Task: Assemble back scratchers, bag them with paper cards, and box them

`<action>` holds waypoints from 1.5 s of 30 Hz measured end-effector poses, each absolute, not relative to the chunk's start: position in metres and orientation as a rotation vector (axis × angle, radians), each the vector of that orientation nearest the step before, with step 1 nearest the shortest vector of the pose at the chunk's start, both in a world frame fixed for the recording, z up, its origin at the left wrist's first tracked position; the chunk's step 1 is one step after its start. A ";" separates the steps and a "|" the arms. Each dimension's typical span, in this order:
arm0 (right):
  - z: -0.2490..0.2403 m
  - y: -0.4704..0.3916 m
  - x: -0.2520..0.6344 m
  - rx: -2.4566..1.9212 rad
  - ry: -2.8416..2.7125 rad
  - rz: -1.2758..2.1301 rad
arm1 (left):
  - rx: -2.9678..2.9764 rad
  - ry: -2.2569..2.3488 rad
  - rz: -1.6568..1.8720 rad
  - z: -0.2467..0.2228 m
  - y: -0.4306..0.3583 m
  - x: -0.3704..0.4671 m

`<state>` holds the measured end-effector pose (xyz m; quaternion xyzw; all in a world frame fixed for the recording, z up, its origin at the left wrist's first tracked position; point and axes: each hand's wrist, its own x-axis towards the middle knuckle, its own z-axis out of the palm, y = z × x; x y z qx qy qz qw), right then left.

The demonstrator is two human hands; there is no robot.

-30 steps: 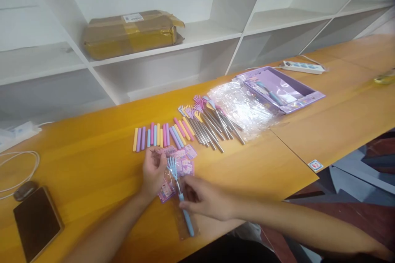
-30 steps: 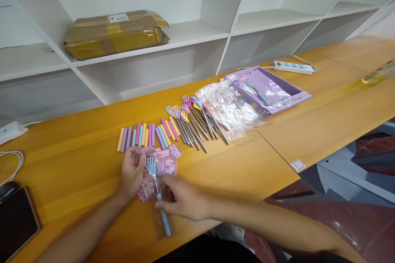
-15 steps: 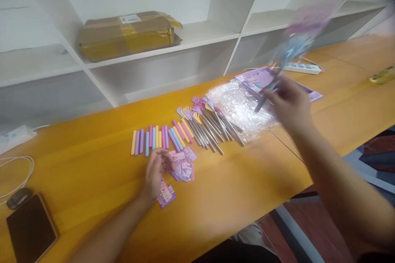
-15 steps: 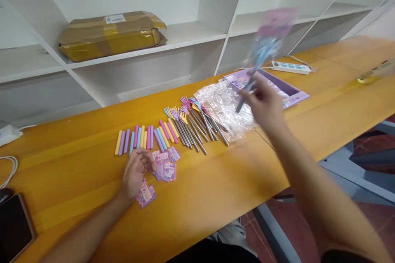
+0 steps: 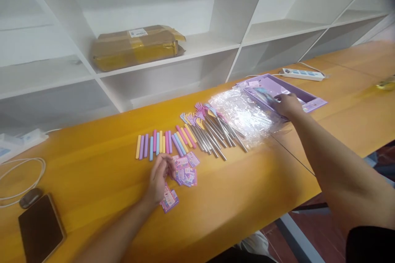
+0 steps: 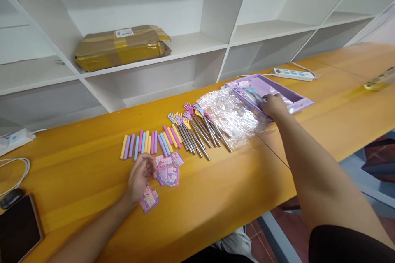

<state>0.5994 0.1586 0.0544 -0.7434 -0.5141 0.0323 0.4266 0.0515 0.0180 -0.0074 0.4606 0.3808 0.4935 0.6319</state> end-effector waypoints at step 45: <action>-0.005 0.089 0.403 -2.222 -1.856 -0.132 | 1.300 0.992 0.937 -0.008 0.018 0.047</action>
